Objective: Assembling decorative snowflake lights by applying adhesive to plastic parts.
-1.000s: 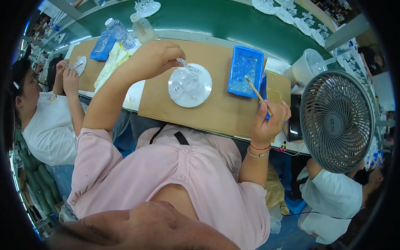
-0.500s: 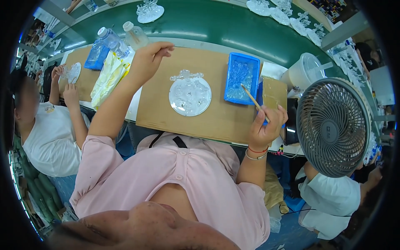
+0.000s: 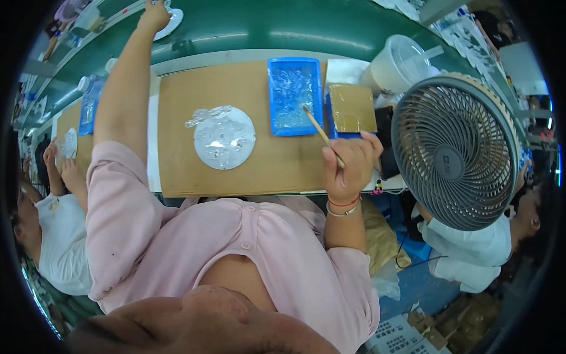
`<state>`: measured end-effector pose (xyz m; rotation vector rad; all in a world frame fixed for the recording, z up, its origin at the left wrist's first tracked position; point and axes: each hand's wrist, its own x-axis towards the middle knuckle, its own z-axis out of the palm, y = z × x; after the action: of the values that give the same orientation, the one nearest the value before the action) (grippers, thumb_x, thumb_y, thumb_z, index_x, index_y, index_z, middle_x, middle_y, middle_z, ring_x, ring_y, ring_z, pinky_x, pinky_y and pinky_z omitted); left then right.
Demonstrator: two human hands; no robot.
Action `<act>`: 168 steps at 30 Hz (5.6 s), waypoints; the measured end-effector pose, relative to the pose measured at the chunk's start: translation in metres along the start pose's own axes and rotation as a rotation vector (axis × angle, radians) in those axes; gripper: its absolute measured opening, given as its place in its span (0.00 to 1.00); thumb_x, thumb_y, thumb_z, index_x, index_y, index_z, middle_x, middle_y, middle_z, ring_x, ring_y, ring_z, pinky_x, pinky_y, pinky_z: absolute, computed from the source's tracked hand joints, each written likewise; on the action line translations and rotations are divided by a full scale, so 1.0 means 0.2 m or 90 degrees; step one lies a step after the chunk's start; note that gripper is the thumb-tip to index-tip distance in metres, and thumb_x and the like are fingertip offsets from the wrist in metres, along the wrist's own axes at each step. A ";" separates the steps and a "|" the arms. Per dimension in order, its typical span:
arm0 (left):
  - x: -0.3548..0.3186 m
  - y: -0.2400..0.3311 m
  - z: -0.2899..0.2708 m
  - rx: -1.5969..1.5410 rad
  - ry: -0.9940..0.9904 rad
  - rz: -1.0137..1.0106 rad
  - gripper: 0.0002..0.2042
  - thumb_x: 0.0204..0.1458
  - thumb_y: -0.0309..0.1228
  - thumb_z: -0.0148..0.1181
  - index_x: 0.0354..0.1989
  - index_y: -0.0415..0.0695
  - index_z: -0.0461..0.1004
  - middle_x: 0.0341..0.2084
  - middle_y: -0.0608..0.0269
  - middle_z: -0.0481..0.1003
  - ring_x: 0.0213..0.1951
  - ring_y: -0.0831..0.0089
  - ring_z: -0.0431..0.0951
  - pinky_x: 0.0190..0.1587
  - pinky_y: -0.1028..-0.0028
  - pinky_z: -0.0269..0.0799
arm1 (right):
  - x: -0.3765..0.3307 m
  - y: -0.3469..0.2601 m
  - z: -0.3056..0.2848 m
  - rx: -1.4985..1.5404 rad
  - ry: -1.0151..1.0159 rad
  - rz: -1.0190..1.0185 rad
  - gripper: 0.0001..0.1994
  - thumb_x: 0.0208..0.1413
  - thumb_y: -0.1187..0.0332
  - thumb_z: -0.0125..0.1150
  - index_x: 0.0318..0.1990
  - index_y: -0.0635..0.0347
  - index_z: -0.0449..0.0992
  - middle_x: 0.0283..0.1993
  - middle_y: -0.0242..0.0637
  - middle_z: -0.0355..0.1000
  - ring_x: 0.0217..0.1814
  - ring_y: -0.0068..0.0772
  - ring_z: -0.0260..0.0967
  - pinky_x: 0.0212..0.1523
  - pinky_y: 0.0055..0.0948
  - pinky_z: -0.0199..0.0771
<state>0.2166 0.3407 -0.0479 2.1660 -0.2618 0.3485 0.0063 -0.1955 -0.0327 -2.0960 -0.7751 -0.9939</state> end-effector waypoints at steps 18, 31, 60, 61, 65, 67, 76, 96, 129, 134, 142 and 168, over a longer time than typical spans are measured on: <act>-0.71 1.23 0.11 0.564 0.068 0.218 0.07 0.51 0.26 0.60 0.38 0.43 0.75 0.37 0.58 0.74 0.34 0.58 0.77 0.34 0.66 0.71 | 0.08 -0.03 0.14 -0.021 -0.081 0.019 0.06 0.53 0.70 0.64 0.28 0.59 0.73 0.25 0.32 0.71 0.29 0.36 0.67 0.50 0.38 0.66; -1.51 1.06 0.11 0.630 0.040 -0.011 0.07 0.47 0.20 0.57 0.35 0.38 0.71 0.34 0.54 0.72 0.35 0.54 0.75 0.35 0.64 0.70 | 0.08 -0.02 0.10 -0.019 -0.063 0.023 0.06 0.58 0.68 0.60 0.32 0.61 0.75 0.24 0.32 0.75 0.34 0.38 0.69 0.47 0.34 0.69; -1.33 1.04 0.69 -0.184 0.333 -0.085 0.10 0.48 0.26 0.66 0.39 0.41 0.75 0.35 0.59 0.78 0.35 0.73 0.78 0.39 0.77 0.73 | 0.21 0.02 0.02 0.004 -0.361 -0.093 0.06 0.60 0.69 0.52 0.38 0.60 0.73 0.37 0.38 0.72 0.43 0.46 0.68 0.60 0.46 0.60; -1.36 1.00 0.66 -0.204 0.359 -0.062 0.09 0.49 0.26 0.65 0.37 0.40 0.75 0.38 0.58 0.77 0.36 0.73 0.78 0.41 0.77 0.72 | 0.21 0.03 0.03 0.008 -0.358 -0.102 0.06 0.60 0.69 0.53 0.38 0.60 0.73 0.37 0.38 0.72 0.43 0.45 0.68 0.59 0.46 0.61; -1.41 0.97 0.61 0.041 0.236 0.006 0.07 0.51 0.26 0.64 0.35 0.39 0.75 0.40 0.58 0.77 0.39 0.72 0.77 0.44 0.75 0.71 | 0.19 0.01 0.04 0.016 -0.272 -0.095 0.04 0.56 0.70 0.59 0.32 0.60 0.73 0.31 0.38 0.72 0.36 0.45 0.68 0.52 0.42 0.66; -1.43 0.95 0.64 -0.101 0.204 -0.037 0.08 0.52 0.30 0.63 0.37 0.40 0.76 0.41 0.59 0.77 0.41 0.68 0.77 0.46 0.73 0.70 | 0.16 0.01 0.02 0.000 -0.274 -0.056 0.05 0.58 0.70 0.57 0.34 0.62 0.73 0.33 0.39 0.73 0.36 0.40 0.70 0.48 0.37 0.68; -1.34 1.04 0.74 0.049 0.150 -0.089 0.14 0.50 0.29 0.64 0.46 0.41 0.76 0.43 0.58 0.78 0.47 0.68 0.77 0.51 0.73 0.69 | 0.02 -0.10 -0.09 0.199 -0.020 0.105 0.07 0.65 0.71 0.45 0.40 0.66 0.68 0.28 0.43 0.74 0.26 0.27 0.70 0.39 0.27 0.71; -1.32 1.02 0.80 0.223 0.182 0.026 0.12 0.47 0.35 0.67 0.38 0.46 0.78 0.32 0.63 0.79 0.41 0.63 0.78 0.42 0.70 0.73 | 0.01 -0.27 0.18 0.209 -0.289 -0.084 0.02 0.56 0.77 0.54 0.32 0.61 0.69 0.25 0.35 0.71 0.25 0.36 0.67 0.45 0.39 0.70; -1.30 1.03 0.82 0.308 0.224 0.146 0.09 0.47 0.32 0.65 0.34 0.43 0.76 0.26 0.62 0.77 0.33 0.62 0.78 0.45 0.66 0.73 | -0.05 -0.15 0.17 0.367 -0.420 -0.096 0.06 0.54 0.77 0.56 0.39 0.62 0.70 0.37 0.43 0.74 0.39 0.46 0.71 0.47 0.43 0.71; -1.31 1.02 0.81 0.310 0.217 0.141 0.09 0.47 0.32 0.65 0.33 0.43 0.75 0.25 0.61 0.77 0.32 0.62 0.78 0.46 0.65 0.72 | 0.02 -0.21 0.19 0.320 -0.438 -0.073 0.04 0.61 0.72 0.52 0.38 0.63 0.70 0.35 0.44 0.74 0.38 0.44 0.73 0.43 0.37 0.72; -1.30 1.00 0.80 0.218 0.208 0.095 0.09 0.47 0.33 0.66 0.33 0.43 0.77 0.26 0.61 0.78 0.32 0.62 0.78 0.41 0.67 0.72 | 0.15 -0.28 0.27 0.322 -0.482 -0.158 0.03 0.59 0.74 0.54 0.36 0.64 0.70 0.33 0.45 0.73 0.35 0.43 0.72 0.37 0.32 0.72; -1.26 0.99 0.76 0.372 0.151 0.220 0.09 0.50 0.34 0.61 0.26 0.44 0.70 0.22 0.62 0.71 0.31 0.62 0.74 0.42 0.66 0.71 | -0.06 -0.53 0.35 0.057 -0.394 -0.459 0.09 0.50 0.68 0.61 0.34 0.61 0.69 0.30 0.39 0.71 0.26 0.31 0.67 0.25 0.26 0.67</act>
<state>-0.0589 0.1180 -0.0699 2.6128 -0.4422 0.9713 -0.0500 -0.0801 -0.0417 -2.0832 -1.9381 -0.6006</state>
